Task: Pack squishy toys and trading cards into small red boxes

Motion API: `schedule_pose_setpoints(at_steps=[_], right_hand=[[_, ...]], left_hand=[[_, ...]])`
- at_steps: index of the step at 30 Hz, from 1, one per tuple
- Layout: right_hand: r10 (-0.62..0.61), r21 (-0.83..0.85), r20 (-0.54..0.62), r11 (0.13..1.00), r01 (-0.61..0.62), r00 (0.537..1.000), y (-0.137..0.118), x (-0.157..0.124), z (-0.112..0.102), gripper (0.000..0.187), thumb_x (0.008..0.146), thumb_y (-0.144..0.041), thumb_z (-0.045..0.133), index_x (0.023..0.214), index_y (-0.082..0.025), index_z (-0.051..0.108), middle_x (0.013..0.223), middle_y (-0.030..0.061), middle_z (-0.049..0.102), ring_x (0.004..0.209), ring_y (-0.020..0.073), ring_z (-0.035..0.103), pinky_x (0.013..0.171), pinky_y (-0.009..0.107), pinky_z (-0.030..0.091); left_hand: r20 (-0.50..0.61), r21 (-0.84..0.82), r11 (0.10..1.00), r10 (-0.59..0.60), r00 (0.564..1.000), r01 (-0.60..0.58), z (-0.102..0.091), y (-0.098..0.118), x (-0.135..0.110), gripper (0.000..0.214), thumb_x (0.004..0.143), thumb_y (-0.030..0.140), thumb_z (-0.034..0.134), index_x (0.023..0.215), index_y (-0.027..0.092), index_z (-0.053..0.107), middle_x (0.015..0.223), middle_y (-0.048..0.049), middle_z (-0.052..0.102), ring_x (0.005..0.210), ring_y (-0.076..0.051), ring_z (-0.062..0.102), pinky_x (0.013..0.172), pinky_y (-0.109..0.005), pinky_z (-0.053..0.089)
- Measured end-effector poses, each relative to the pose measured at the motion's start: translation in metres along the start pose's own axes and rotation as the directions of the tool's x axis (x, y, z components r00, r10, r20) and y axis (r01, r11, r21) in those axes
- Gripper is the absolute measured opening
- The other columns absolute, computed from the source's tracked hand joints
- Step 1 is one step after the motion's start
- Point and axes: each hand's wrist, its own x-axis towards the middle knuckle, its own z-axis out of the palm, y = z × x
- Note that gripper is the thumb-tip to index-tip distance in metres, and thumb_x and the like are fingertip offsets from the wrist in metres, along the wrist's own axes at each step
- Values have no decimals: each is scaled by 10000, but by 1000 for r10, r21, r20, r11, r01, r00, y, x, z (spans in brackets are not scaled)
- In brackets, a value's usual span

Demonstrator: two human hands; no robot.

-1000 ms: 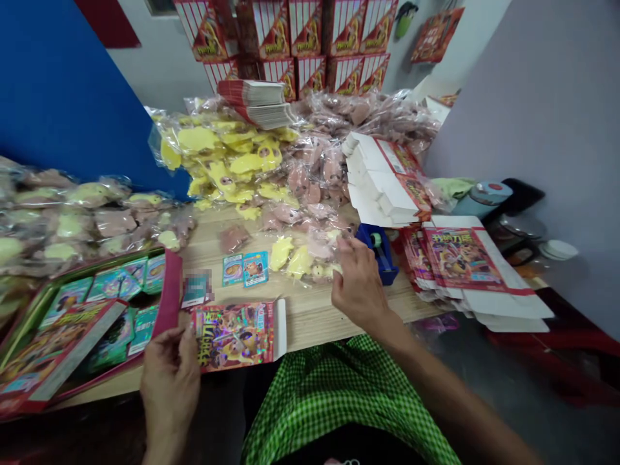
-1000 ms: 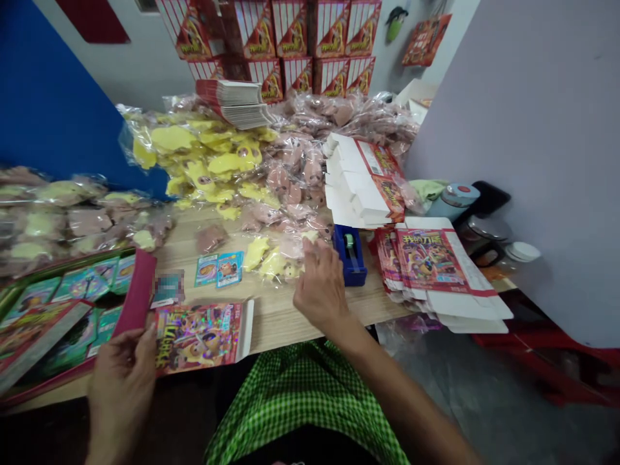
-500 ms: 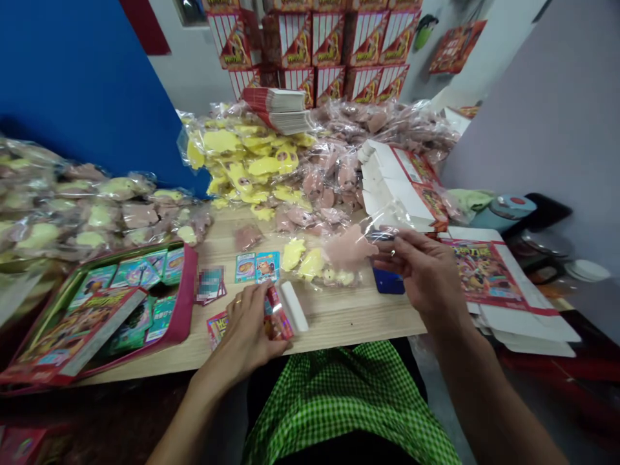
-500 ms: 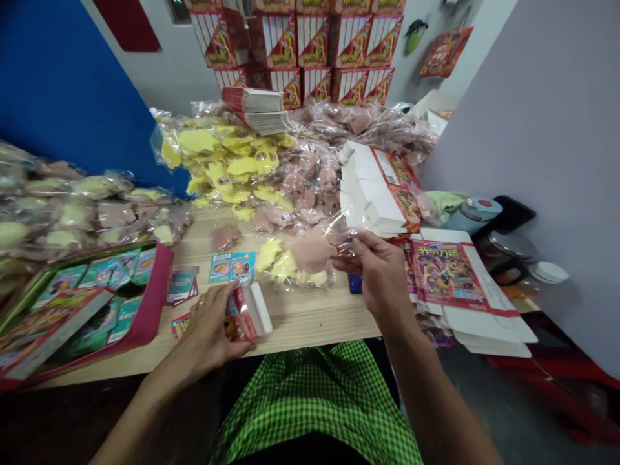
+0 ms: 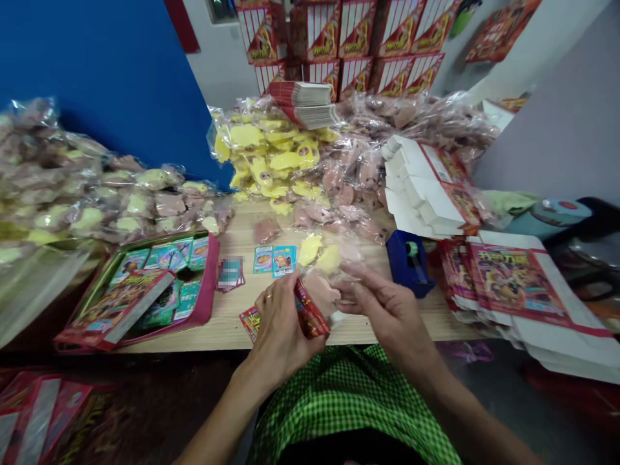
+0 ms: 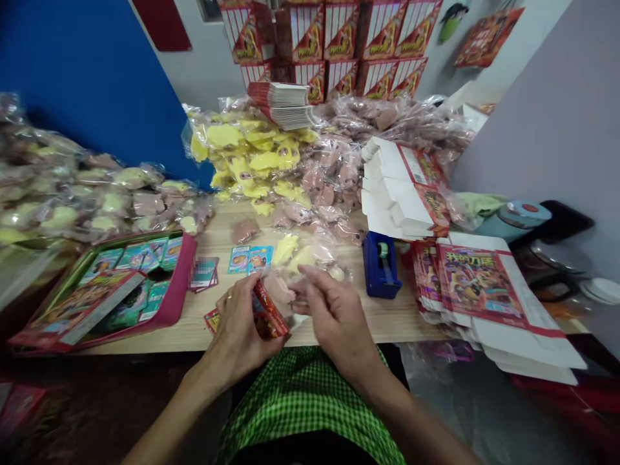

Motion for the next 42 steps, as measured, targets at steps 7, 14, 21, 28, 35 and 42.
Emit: schedule_pose_setpoints(at_steps=[7,14,21,28,35,42], right_hand=[[-131,-196,-22,973,124,991,-19,9,-11,118,935,-304,639,955,-188,648,763,35,730,627,151,681,548,239,559],[-244,-380,76,889,254,967,-34,-4,-3,115,969,-255,564,914,-210,654,914,50,729,836,202,705,726,326,569],[-430,-674,118,627,390,895,-57,-11,-13,237,958,-188,526,1165,-221,637,1049,38,659,937,196,621,776,324,479],[-438,-671,311,527,521,844,-28,36,18,221,901,-86,477,992,-191,649,991,69,689,950,226,651,816,342,505],[168,-822,570,141,553,804,27,102,101,367,879,-138,624,1240,-78,652,1291,221,614,1197,356,580,1003,435,487],[313,-798,594,115,591,741,54,120,120,343,915,-158,705,1244,-79,647,1233,171,675,1129,292,656,935,402,551]], left_hand=[[-64,-48,999,6,998,-9,-4,14,-4,1078,636,239,813,1536,215,220,1407,-190,533,1285,-391,542,1058,-577,428],[-62,-213,971,-124,990,109,-8,21,-3,1162,640,327,857,1574,224,174,1465,-191,478,1333,-393,507,1090,-588,441],[-34,-264,946,-204,978,188,-2,21,-2,1153,650,350,871,1570,234,185,1500,-185,458,1375,-396,474,1122,-615,410],[112,-184,951,-231,966,249,24,22,9,1079,681,549,851,1523,176,288,1446,-203,518,1331,-381,514,1075,-567,465],[-81,433,702,-594,800,565,-8,-80,48,423,1014,280,445,1370,64,519,1456,-287,506,1327,-389,550,1068,-537,472],[-13,502,688,-600,800,524,-8,-109,46,306,980,161,434,1154,89,676,1216,-242,675,1164,-344,664,984,-455,538]])
